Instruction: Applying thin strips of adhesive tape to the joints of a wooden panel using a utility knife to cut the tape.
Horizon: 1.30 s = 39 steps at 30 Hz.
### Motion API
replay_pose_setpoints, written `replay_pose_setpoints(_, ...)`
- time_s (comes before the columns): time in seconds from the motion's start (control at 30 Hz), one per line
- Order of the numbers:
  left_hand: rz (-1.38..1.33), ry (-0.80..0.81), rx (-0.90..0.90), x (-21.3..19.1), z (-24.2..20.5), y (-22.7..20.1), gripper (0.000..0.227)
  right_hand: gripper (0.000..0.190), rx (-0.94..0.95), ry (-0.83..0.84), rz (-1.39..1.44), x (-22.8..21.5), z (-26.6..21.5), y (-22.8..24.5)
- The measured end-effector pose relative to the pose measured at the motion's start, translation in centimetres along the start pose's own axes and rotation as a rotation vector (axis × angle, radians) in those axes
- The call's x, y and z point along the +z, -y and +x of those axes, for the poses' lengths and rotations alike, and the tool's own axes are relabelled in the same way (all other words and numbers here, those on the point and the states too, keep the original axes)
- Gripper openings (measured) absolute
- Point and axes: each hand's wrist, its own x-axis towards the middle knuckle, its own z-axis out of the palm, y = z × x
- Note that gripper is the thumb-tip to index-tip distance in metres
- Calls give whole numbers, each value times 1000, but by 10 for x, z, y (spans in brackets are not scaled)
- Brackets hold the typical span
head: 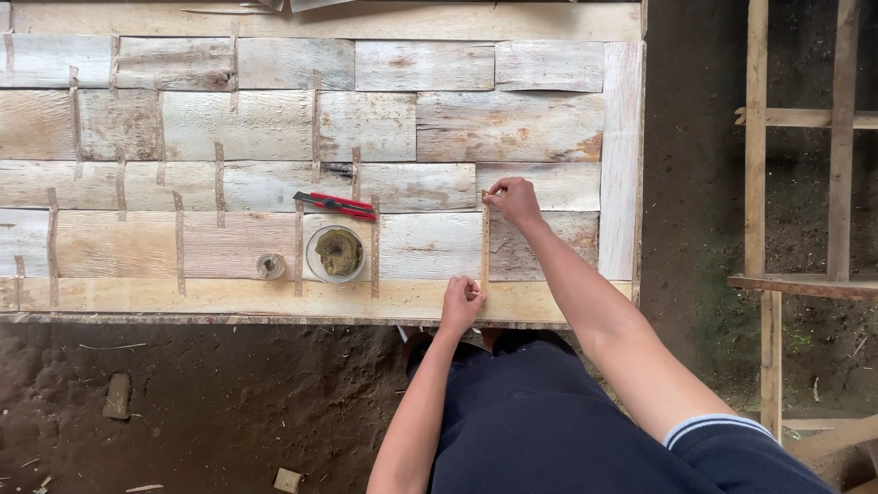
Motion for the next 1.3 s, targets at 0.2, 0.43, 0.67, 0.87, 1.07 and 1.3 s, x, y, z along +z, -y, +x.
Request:
replay_pose_setpoints(0.2, -9, -8, -9, 1, -1, 1, 24, 14, 25, -40, -41, 4, 0, 0)
replay_pose_setpoints(0.43, -5, -9, -10, 1, -2, -5, 24, 44, 119, -7, 15, -7, 14, 2)
replay_pose_setpoints(0.67, -14, -13, -29, -1, -3, -5, 25, 21, 147, 43, 16, -11, 13, 13)
replay_pose_setpoints(0.87, -79, 3, -14, 2, 1, 4, 28, 16, 200, 43, 36, 7, -27, -10)
replay_pose_setpoints(1.07, -175, 14, 8, 6, 5, 19, 30, 25, 375, 378, 117, 11, -116, -47)
replay_pose_setpoints(1.3, -274, 69, 21, 5, 13, 34, 36, 28, 395, 431, 270, 7, -175, -26)
